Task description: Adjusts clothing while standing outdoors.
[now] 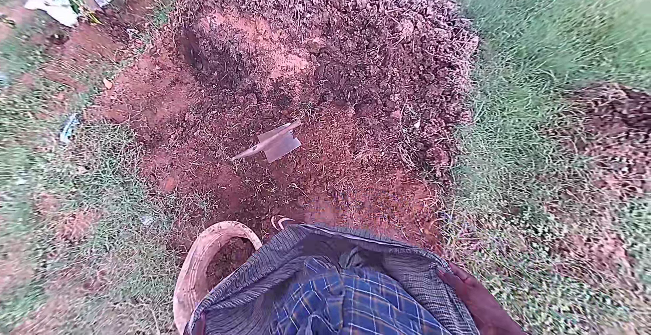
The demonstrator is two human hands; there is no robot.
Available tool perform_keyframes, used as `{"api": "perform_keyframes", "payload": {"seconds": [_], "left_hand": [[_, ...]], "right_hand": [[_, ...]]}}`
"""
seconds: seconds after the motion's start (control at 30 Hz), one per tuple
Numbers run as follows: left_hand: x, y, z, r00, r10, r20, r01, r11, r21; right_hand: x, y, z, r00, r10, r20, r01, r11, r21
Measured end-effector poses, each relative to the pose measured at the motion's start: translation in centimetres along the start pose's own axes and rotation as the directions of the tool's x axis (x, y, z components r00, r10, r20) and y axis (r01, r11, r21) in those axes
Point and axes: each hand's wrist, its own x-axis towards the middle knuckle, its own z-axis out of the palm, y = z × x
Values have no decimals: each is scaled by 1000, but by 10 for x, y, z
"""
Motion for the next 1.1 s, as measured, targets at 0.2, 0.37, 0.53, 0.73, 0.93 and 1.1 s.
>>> {"api": "perform_keyframes", "payload": {"seconds": [0.2,0.37,0.53,0.73,0.93,1.1], "left_hand": [[2,23,96,986,-60,154,22,971,237],[28,30,151,964,-5,265,-72,958,277],[39,70,154,949,130,286,-198,955,222],[55,98,116,940,290,181,-326,920,218],[55,126,67,885,465,22,-460,865,200],[32,152,16,816,567,-108,-543,818,190]], "right_hand": [[57,-5,42,993,41,110,-25,990,-141],[110,16,81,977,166,137,-103,919,-382],[134,-4,97,974,101,203,5,885,-465],[145,-59,73,902,258,346,266,299,-916],[151,-85,34,980,158,117,134,-98,-986],[112,-148,10,931,-366,14,111,244,-963]]}}
